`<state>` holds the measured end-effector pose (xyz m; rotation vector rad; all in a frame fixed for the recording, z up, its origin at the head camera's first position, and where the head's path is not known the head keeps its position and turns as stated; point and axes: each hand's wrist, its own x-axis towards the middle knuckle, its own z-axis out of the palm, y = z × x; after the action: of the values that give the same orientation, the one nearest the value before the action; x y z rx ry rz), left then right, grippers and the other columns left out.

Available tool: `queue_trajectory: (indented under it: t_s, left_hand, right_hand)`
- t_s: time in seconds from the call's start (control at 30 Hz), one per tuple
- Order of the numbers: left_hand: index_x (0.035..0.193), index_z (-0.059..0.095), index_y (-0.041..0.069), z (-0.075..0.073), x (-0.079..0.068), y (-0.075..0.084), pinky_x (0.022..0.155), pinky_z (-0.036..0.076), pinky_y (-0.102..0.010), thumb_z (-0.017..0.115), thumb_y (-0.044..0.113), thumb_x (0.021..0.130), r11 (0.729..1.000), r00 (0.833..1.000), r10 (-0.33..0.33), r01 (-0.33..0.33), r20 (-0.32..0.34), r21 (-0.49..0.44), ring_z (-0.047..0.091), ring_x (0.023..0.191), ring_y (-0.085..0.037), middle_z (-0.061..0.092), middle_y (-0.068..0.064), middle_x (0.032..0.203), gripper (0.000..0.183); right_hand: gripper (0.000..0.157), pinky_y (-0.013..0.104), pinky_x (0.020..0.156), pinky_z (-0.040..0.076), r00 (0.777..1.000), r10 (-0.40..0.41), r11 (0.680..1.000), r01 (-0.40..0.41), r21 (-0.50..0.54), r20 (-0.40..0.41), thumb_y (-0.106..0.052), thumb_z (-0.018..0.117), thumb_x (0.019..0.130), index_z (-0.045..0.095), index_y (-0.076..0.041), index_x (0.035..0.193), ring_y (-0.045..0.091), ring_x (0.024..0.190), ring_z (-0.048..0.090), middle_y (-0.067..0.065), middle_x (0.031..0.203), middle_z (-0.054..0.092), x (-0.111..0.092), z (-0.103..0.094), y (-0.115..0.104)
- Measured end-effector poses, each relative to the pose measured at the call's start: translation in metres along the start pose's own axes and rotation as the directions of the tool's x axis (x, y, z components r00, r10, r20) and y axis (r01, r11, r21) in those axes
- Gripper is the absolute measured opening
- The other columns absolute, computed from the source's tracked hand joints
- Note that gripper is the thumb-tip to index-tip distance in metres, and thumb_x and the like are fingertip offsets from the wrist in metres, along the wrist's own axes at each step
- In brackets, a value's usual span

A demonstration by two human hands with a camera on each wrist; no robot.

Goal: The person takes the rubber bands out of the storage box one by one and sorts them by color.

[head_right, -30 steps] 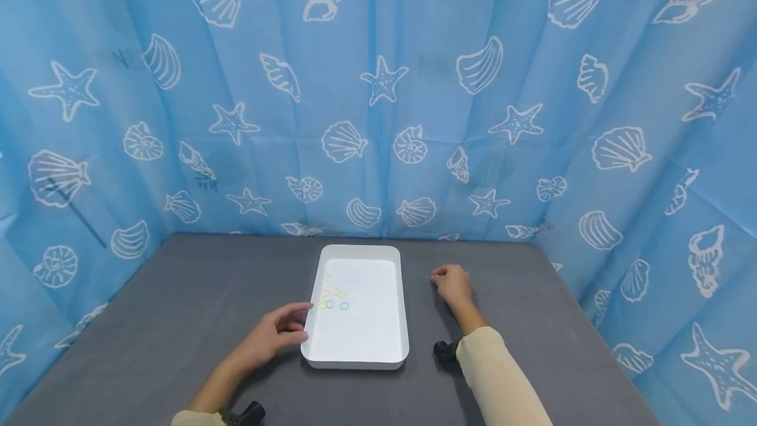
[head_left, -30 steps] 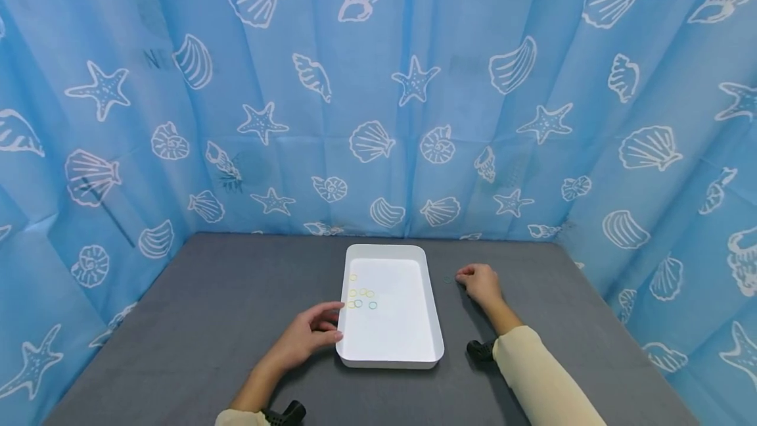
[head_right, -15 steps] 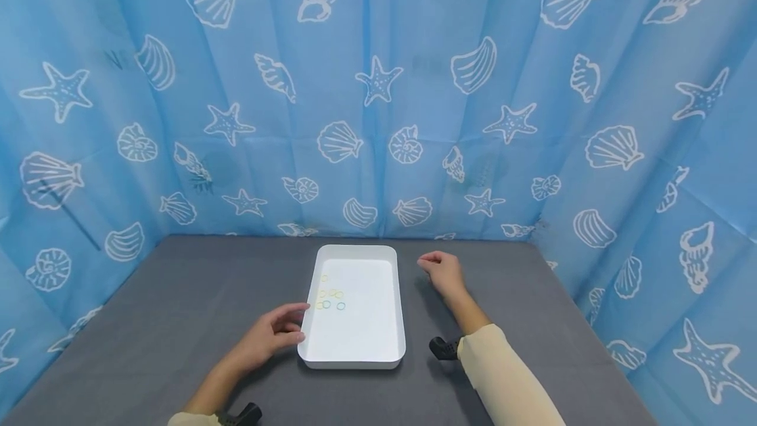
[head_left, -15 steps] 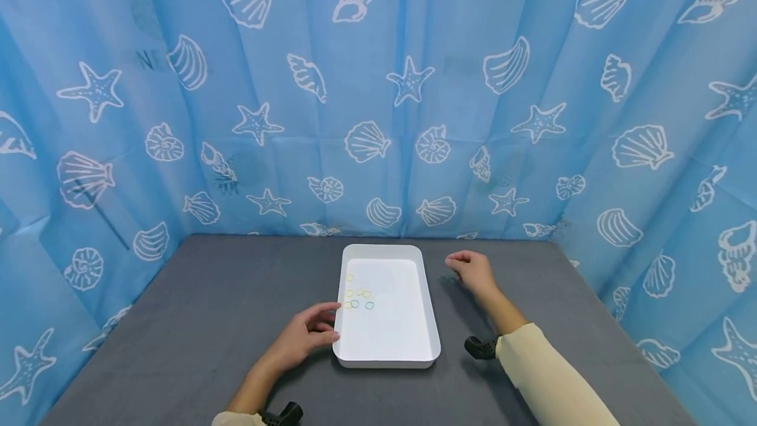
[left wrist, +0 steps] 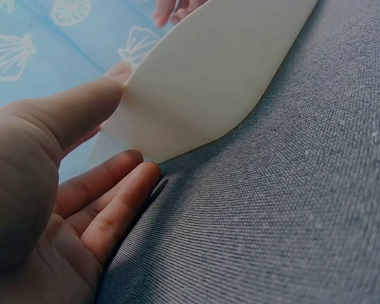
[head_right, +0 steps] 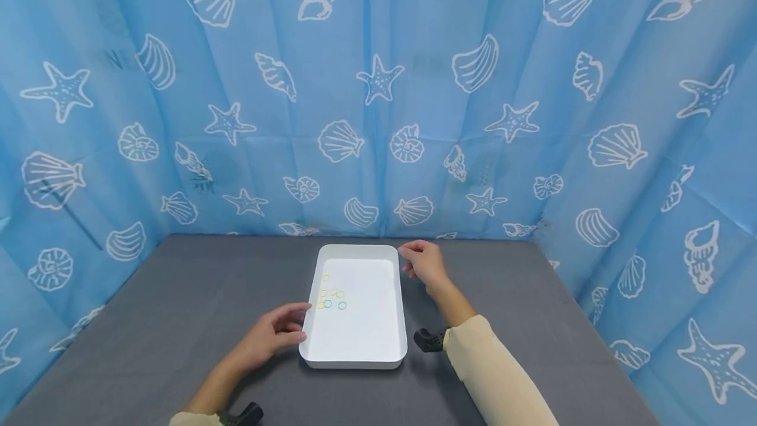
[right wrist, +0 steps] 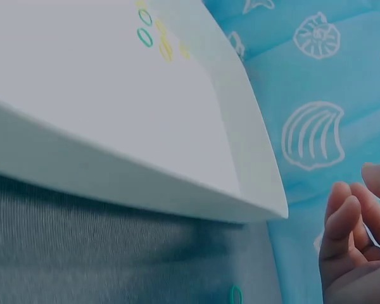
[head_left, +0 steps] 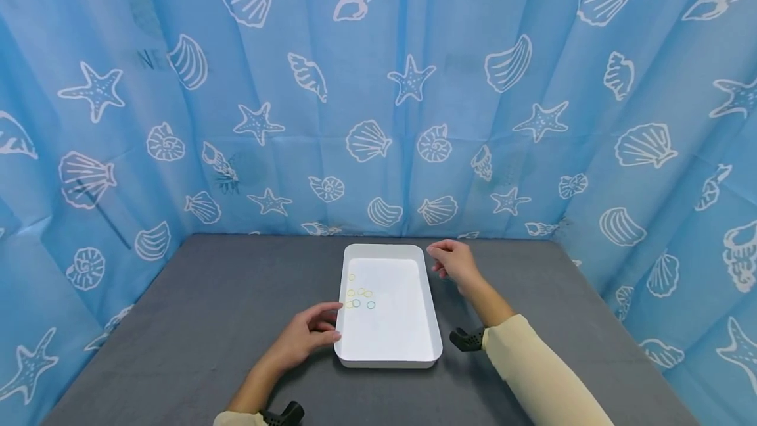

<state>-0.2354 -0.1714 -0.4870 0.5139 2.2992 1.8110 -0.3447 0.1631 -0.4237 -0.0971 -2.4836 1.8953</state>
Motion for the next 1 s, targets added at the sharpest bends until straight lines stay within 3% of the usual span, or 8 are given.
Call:
queue_trajectory:
  t_s: [0.3,0.63,0.83,1.0]
  left_hand:
    - [0.138,0.052,0.003,-0.001,0.004,-0.01,0.077,0.05,-0.028,0.072,0.013,0.089,1.0,1.0,-0.024,0.024,-0.007,0.008,0.061,0.097,-0.024,0.059,-0.021,0.123,0.054]
    - [0.138,0.051,0.001,-0.002,0.004,-0.011,0.077,0.05,-0.028,0.072,0.011,0.089,1.0,1.0,-0.009,0.009,-0.003,-0.015,0.061,0.097,-0.025,0.059,-0.022,0.123,0.055]
    - [0.139,0.051,0.002,-0.002,0.006,-0.014,0.077,0.05,-0.029,0.071,0.013,0.09,0.999,1.0,-0.031,0.031,-0.005,0.009,0.061,0.098,-0.025,0.059,-0.021,0.123,0.054]
    - [0.138,0.051,0.001,-0.003,0.007,-0.017,0.077,0.05,-0.029,0.071,0.011,0.09,0.999,0.999,-0.037,0.037,-0.005,0.023,0.061,0.098,-0.025,0.058,-0.022,0.123,0.054]
  right_hand:
    - [0.021,0.028,0.055,0.05,0.998,0.027,1.0,-0.027,0.002,0.058,-0.016,0.064,0.095,0.066,0.002,0.106,0.019,0.063,0.062,0.019,0.09,0.06,0.0,0.021,-0.004]
    - [0.018,0.03,0.057,0.051,0.99,0.014,0.999,-0.007,-0.051,0.137,-0.014,0.064,0.094,0.067,0.002,0.102,0.023,0.067,0.062,0.022,0.096,0.061,0.0,0.046,-0.004]
    - [0.015,0.032,0.06,0.051,0.973,0.032,0.988,0.004,-0.153,0.23,-0.015,0.065,0.094,0.068,-0.001,0.099,0.023,0.073,0.063,0.02,0.097,0.064,-0.001,0.062,-0.005]
    - [0.015,0.034,0.061,0.052,0.942,-0.009,0.977,0.079,-0.199,0.334,-0.012,0.066,0.092,0.068,0.0,0.1,0.025,0.074,0.063,0.02,0.095,0.065,-0.002,0.07,-0.005]
